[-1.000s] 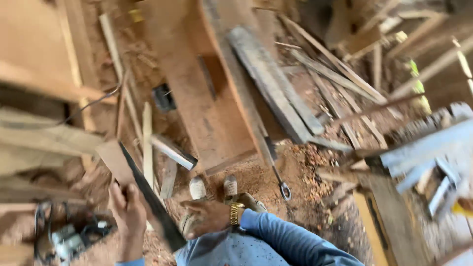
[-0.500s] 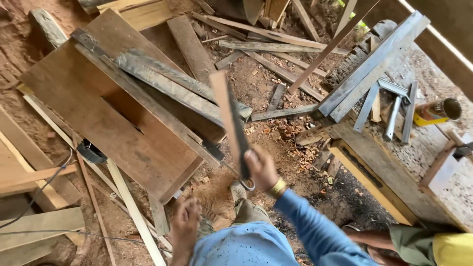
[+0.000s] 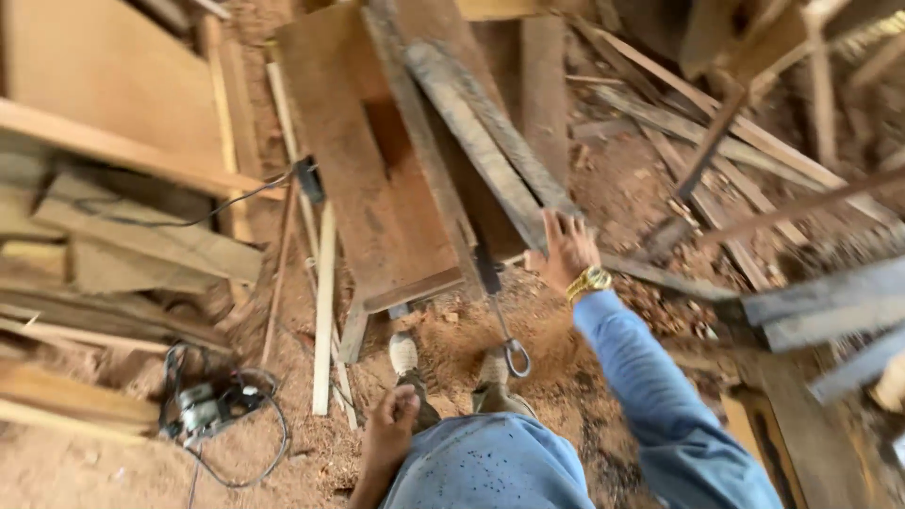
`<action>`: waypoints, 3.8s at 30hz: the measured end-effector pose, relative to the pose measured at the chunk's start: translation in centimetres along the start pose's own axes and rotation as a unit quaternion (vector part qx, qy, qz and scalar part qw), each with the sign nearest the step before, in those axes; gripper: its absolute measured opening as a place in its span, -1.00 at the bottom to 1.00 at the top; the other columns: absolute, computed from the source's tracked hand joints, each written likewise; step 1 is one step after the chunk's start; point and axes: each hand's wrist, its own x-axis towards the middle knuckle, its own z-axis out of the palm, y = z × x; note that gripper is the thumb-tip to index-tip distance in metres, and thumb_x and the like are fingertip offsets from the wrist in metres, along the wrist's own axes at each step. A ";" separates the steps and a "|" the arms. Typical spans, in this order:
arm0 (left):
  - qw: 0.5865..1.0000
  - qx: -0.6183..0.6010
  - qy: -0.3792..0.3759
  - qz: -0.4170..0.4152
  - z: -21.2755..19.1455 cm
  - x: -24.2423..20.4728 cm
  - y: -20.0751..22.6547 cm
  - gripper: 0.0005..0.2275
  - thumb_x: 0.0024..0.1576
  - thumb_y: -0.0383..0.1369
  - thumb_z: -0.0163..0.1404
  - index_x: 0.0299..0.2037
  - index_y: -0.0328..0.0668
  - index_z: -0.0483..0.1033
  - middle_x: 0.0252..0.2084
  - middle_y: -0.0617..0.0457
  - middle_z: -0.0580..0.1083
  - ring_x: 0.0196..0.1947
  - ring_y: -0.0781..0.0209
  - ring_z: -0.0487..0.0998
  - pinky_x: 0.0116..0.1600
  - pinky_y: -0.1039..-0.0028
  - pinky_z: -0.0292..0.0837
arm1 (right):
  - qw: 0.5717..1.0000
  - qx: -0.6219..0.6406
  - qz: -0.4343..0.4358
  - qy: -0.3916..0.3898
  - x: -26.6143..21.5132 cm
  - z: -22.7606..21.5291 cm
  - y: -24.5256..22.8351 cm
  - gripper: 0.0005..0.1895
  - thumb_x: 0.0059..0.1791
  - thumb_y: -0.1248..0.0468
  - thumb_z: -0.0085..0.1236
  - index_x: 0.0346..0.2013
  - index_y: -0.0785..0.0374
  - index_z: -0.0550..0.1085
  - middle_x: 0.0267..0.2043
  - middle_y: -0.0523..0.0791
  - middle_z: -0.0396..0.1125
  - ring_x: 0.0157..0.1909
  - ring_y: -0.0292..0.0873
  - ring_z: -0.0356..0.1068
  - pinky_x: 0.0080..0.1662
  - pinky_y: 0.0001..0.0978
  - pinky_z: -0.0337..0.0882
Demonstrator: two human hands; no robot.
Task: The person is using a table saw to cut pieces of wood into specific lengths and shapes in a workshop.
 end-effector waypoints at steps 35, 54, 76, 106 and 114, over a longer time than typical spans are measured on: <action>0.983 0.175 0.048 -0.028 22.7 17.6 21.9 -0.41 -0.02 -0.42 0.17 0.18 -0.43 0.16 -0.08 -0.29 0.54 -0.21 -0.07 0.66 -0.11 0.22 0.69 | 0.553 0.698 0.450 -0.066 -21.3 13.1 6.0 -0.18 0.03 -0.03 0.20 0.43 0.46 0.28 0.09 0.01 0.40 -0.04 -0.08 0.35 -0.04 -0.17 0.50; 0.942 -0.298 0.045 0.148 8.8 8.7 4.9 -0.29 0.23 -0.20 0.05 0.54 -0.17 -0.03 0.51 0.00 0.17 0.42 0.21 0.20 0.46 0.37 0.11 | 0.800 0.477 0.065 -0.358 -24.2 1.4 -9.0 0.19 -0.21 0.29 0.50 0.51 0.14 -0.11 0.57 0.09 0.00 0.41 0.01 0.20 0.30 -0.14 0.27; 0.971 -0.221 0.044 0.078 11.6 12.8 3.0 -0.34 0.26 0.01 -0.07 0.48 -0.20 0.13 0.46 -0.05 0.26 0.44 0.09 0.24 0.44 0.34 0.12 | 0.930 0.004 -0.226 -0.290 -20.7 5.3 -9.6 0.17 -0.33 0.03 0.40 0.46 0.22 0.03 0.60 0.07 -0.24 0.55 0.16 -0.31 0.40 0.30 -0.22; 0.961 0.160 0.193 0.118 9.9 18.6 8.7 -0.45 0.28 -0.04 -0.09 0.38 -0.23 0.33 -0.09 -0.20 0.39 -0.08 -0.07 0.43 0.02 0.15 0.41 | 0.911 0.025 -0.320 -0.259 -13.6 6.2 -10.3 0.15 -0.33 0.12 0.36 0.41 0.48 0.01 0.49 0.30 -0.18 0.54 0.32 -0.29 0.43 0.23 -0.24; 0.953 0.181 0.212 0.116 10.4 20.4 8.6 -0.47 0.30 -0.04 -0.11 0.35 -0.26 0.36 -0.08 -0.19 0.39 -0.08 -0.05 0.41 -0.03 0.16 0.40 | 0.906 0.004 -0.320 -0.275 -12.3 6.2 -10.6 0.18 -0.34 0.12 0.36 0.43 0.45 -0.01 0.51 0.29 -0.21 0.55 0.31 -0.32 0.44 0.19 -0.28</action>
